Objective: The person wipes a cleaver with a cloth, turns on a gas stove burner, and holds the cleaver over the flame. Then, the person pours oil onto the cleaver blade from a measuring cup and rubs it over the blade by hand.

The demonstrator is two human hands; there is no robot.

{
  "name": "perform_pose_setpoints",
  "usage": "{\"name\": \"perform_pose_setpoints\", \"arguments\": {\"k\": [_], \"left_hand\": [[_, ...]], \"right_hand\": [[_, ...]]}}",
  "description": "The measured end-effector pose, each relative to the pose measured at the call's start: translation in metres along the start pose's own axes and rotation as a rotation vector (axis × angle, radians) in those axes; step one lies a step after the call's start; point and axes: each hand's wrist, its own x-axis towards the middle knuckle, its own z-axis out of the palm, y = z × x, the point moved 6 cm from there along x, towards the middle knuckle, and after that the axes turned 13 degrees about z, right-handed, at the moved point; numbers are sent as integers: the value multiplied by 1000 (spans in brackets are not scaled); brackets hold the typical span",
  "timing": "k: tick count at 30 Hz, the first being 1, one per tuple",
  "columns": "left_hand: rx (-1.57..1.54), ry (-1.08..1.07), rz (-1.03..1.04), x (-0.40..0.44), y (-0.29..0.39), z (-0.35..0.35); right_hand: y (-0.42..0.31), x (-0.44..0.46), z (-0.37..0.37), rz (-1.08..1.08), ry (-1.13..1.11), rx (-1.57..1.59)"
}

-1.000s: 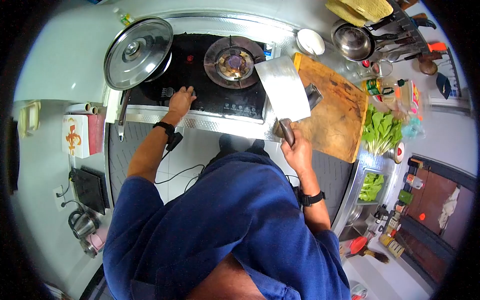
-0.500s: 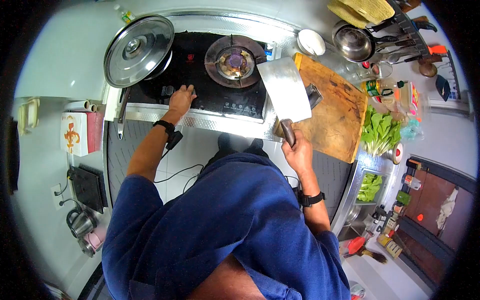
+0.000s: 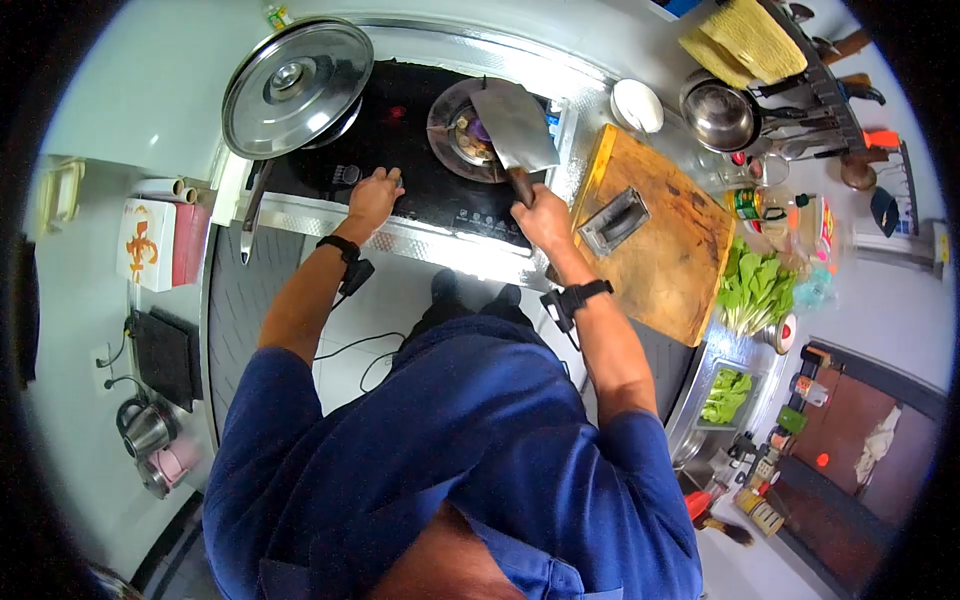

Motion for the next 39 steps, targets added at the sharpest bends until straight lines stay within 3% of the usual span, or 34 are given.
{"name": "perform_pose_setpoints", "arguments": {"k": [7,12,16,18,23,39], "left_hand": [[-29,59,-5,-2,2,-4],[-17,74,-7,-2,0,1],[-21,36,-14,0,-4,7],[-18,21,-22,-2,-2,4],[30,43,4,-2,3,-3],[8,40,0,-1,0,2]], "right_hand": [[-26,35,20,-29,-7,55],[-23,35,35,181,-172,242],[-23,25,40,196,-183,293],[-18,15,44,84,-60,253],[-4,-19,30,106,25,190],[2,-30,27,46,41,11]]}}
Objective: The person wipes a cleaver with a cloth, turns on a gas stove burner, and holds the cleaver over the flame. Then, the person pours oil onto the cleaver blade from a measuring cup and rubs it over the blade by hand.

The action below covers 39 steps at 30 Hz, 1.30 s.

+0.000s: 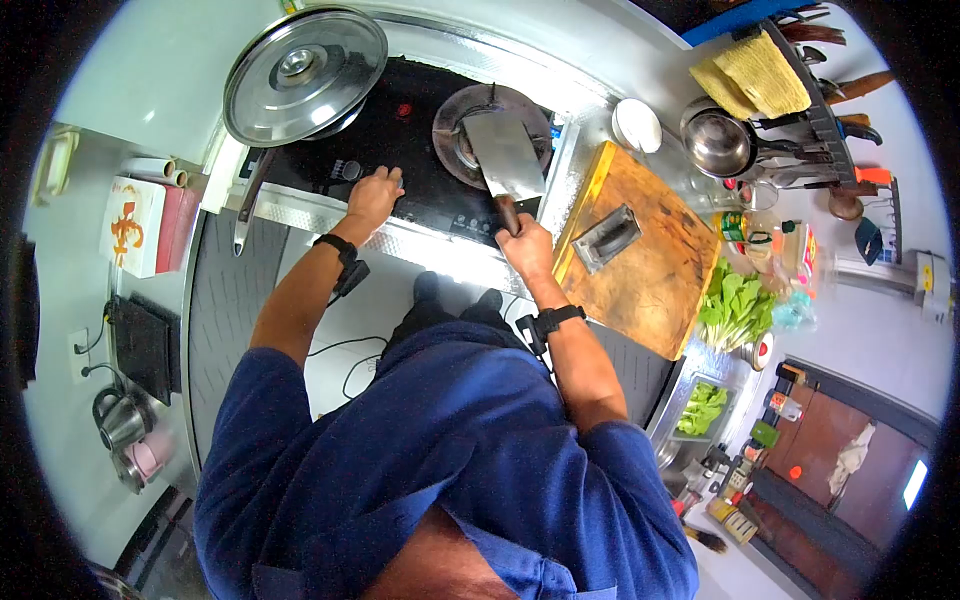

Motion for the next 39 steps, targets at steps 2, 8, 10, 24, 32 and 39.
{"name": "perform_pose_setpoints", "arguments": {"k": [2,8,10,24,32,39], "left_hand": [[-9,4,14,1,-1,1],[13,43,10,-1,3,-6],[15,43,22,-2,4,-8],[27,56,27,-4,6,-7],[29,87,47,0,2,-3],[4,-22,15,0,-1,2]], "right_hand": [[3,-1,1,-21,-3,-6],[11,6,3,-51,53,-29],[10,17,-3,-46,103,48],[-21,28,12,-22,70,116],[-28,13,-8,-66,4,148],[-7,-22,-112,-167,-152,607]]}}
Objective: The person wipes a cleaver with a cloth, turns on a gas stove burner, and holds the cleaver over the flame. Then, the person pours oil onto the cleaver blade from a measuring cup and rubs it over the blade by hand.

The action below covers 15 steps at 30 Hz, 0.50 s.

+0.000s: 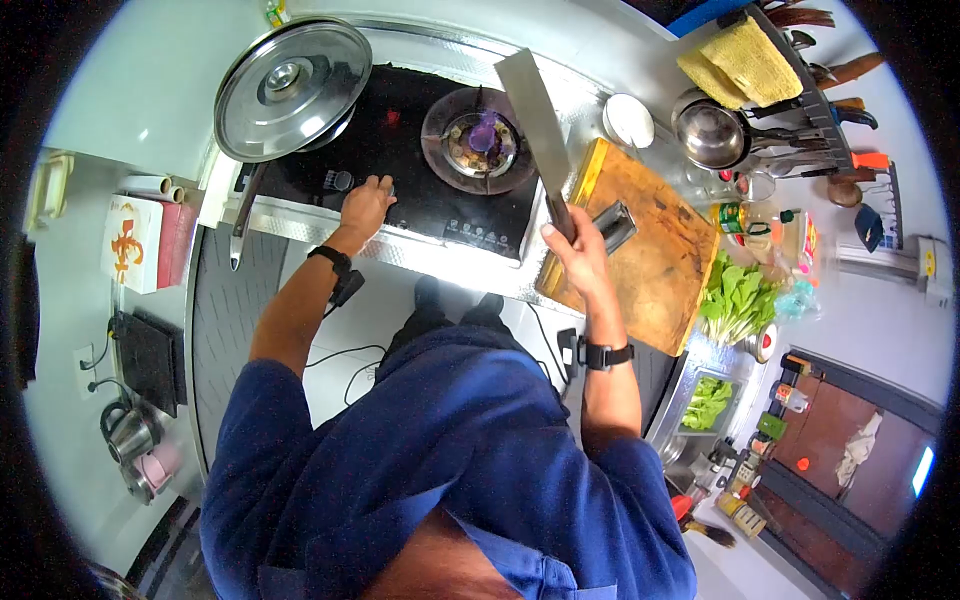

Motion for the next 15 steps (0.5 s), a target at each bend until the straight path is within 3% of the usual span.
{"name": "perform_pose_setpoints", "arguments": {"k": [3,4,8,11,15], "left_hand": [[23,66,12,-2,4,-2],[25,68,12,-1,3,-2],[22,59,-3,-3,5,-7],[22,29,-2,-3,5,-7],[24,32,-4,-1,6,-8]], "right_hand": [[17,-19,-6,7,103,-57],[36,-26,1,274,17,264],[40,-20,19,255,-19,425],[17,-5,16,177,-293,618],[29,15,31,238,-141,413]]}}
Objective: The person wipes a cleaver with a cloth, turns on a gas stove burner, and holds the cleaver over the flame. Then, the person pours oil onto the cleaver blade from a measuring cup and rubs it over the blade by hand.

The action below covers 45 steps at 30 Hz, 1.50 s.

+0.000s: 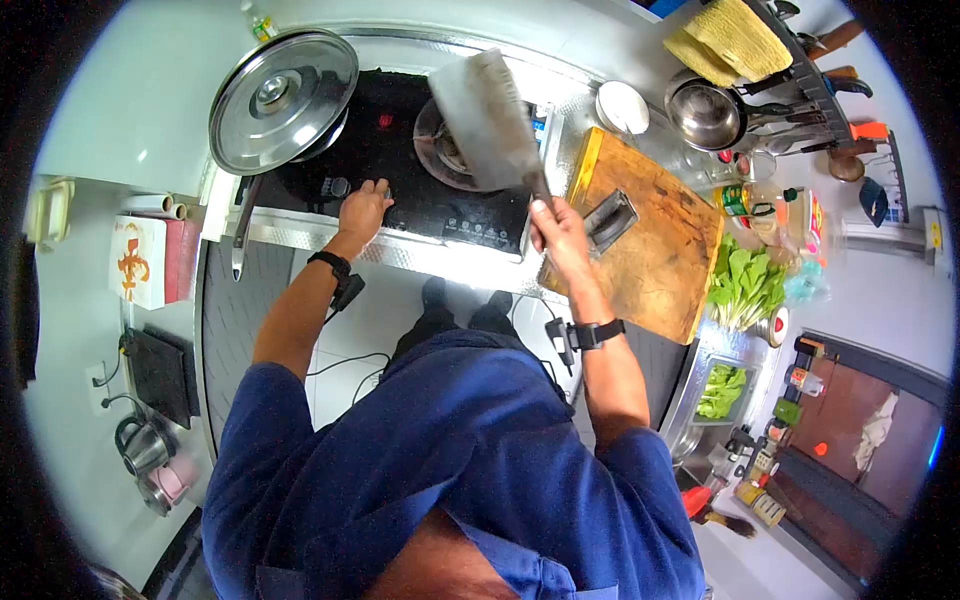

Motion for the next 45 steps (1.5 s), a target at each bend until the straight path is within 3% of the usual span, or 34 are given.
{"name": "perform_pose_setpoints", "arguments": {"k": [3,10,24,31,38,45], "left_hand": [[-33,-4,17,-4,-3,7],[13,-54,0,1,1,-1],[-11,12,0,-1,0,1],[-27,-17,-7,-1,-5,10],[-40,-31,-16,-2,-1,3],[-14,-23,-18,-1,-1,1]], "right_hand": [[40,16,19,247,63,42],[73,57,33,412,86,243],[101,36,14,487,114,206],[96,54,27,514,8,297],[99,13,19,554,-38,225],[93,46,23,527,-24,262]]}}
